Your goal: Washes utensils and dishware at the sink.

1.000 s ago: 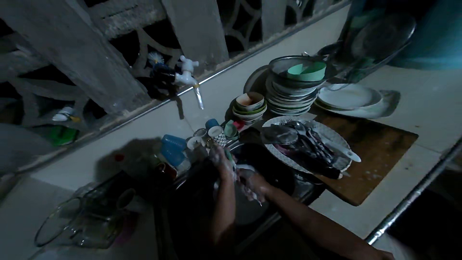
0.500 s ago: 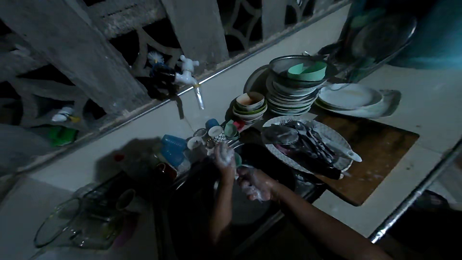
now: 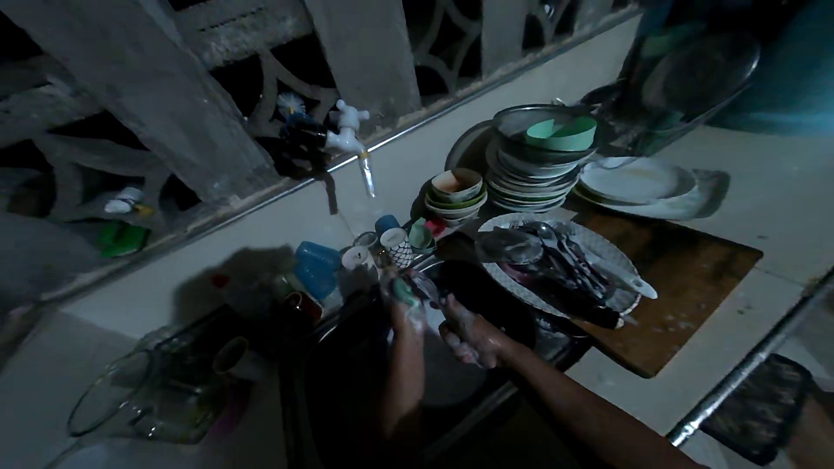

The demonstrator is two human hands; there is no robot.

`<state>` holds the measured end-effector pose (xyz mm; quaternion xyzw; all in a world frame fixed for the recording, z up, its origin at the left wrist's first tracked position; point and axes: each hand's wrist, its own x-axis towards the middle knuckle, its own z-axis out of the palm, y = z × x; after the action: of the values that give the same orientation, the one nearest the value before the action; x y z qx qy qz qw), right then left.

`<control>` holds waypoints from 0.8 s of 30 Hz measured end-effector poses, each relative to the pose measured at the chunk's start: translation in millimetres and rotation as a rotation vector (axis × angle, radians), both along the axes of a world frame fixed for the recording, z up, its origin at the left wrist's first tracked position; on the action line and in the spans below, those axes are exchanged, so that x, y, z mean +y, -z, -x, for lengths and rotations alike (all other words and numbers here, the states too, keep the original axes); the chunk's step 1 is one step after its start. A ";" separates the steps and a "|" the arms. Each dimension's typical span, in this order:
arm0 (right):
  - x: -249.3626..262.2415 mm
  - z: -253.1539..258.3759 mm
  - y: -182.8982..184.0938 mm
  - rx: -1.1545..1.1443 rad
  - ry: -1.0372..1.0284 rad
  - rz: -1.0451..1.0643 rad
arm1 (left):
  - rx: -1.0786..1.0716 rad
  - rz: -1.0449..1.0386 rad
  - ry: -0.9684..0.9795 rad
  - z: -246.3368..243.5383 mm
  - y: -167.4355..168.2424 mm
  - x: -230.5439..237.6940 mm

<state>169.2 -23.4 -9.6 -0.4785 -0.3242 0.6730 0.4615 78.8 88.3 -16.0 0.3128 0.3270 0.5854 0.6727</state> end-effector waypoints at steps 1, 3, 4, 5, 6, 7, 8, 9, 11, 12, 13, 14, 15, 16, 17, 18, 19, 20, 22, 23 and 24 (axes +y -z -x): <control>4.8 -0.8 5.0 -0.076 0.049 0.019 | 0.004 0.021 0.070 -3.9 4.5 -11.4; 12.7 0.8 18.9 -0.235 0.173 -0.004 | 0.096 0.032 0.139 -15.5 13.0 -33.2; 15.3 2.3 25.8 -0.261 0.226 -0.034 | 0.152 0.036 0.146 -20.9 13.3 -41.2; 16.4 4.0 30.2 -0.260 0.259 -0.072 | 0.225 0.033 0.137 -25.6 11.9 -45.6; 15.4 7.0 29.6 -0.263 0.291 -0.108 | 0.322 0.001 0.121 -29.8 12.0 -46.4; 13.4 8.1 25.9 -0.273 0.319 -0.148 | 0.427 -0.071 0.124 -30.8 14.4 -44.9; 10.0 5.2 19.2 -0.283 0.320 -0.193 | 0.555 -0.152 0.144 -30.4 17.0 -42.7; 7.3 1.0 9.9 -0.326 0.340 -0.211 | 0.710 -0.242 0.181 -30.5 18.2 -41.2; 9.0 -8.5 -10.0 -0.483 0.454 -0.128 | 1.091 -0.379 0.269 -34.2 8.9 -43.1; 10.4 -15.2 -16.9 -0.549 0.504 -0.076 | 1.272 -0.435 0.309 -38.8 -2.1 -47.3; 10.9 -22.9 -21.6 -0.604 0.533 -0.043 | 1.413 -0.473 0.336 -44.8 -14.2 -52.7; 11.7 -30.7 -23.3 -0.624 0.575 -0.035 | 1.502 -0.501 0.359 -50.7 -23.7 -57.9; 12.7 -39.5 -24.1 -0.622 0.629 -0.046 | 1.552 -0.536 0.364 -55.7 -31.0 -63.3; 15.3 -48.8 -23.1 -0.600 0.713 -0.076 | 1.576 -0.565 0.354 -59.9 -35.4 -68.7; 18.5 -59.2 -21.3 -0.552 0.803 -0.111 | 1.562 -0.568 0.353 -62.5 -37.5 -73.6; 19.8 -72.1 -21.2 -0.544 0.853 -0.143 | 1.524 -0.568 0.358 -63.1 -35.5 -77.5; 20.1 -86.2 -23.2 -0.572 0.883 -0.159 | 1.469 -0.576 0.358 -61.7 -29.2 -80.1; 20.6 -101.3 -26.8 -0.634 0.903 -0.158 | 1.418 -0.576 0.372 -58.7 -21.5 -81.1; 21.6 -133.3 -38.3 -0.846 0.922 -0.113 | 1.319 -0.595 0.374 -48.6 1.1 -76.9; 21.7 -148.4 -43.9 -0.959 0.898 -0.062 | 1.303 -0.575 0.397 -41.8 12.3 -72.0; 22.3 -162.3 -47.1 -1.065 0.849 0.000 | 1.302 -0.529 0.449 -33.4 20.9 -65.3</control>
<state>331.4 -1.1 37.6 -0.8302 -0.2914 0.1064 0.4631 112.2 23.0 -36.9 0.8081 0.4362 0.1888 0.3480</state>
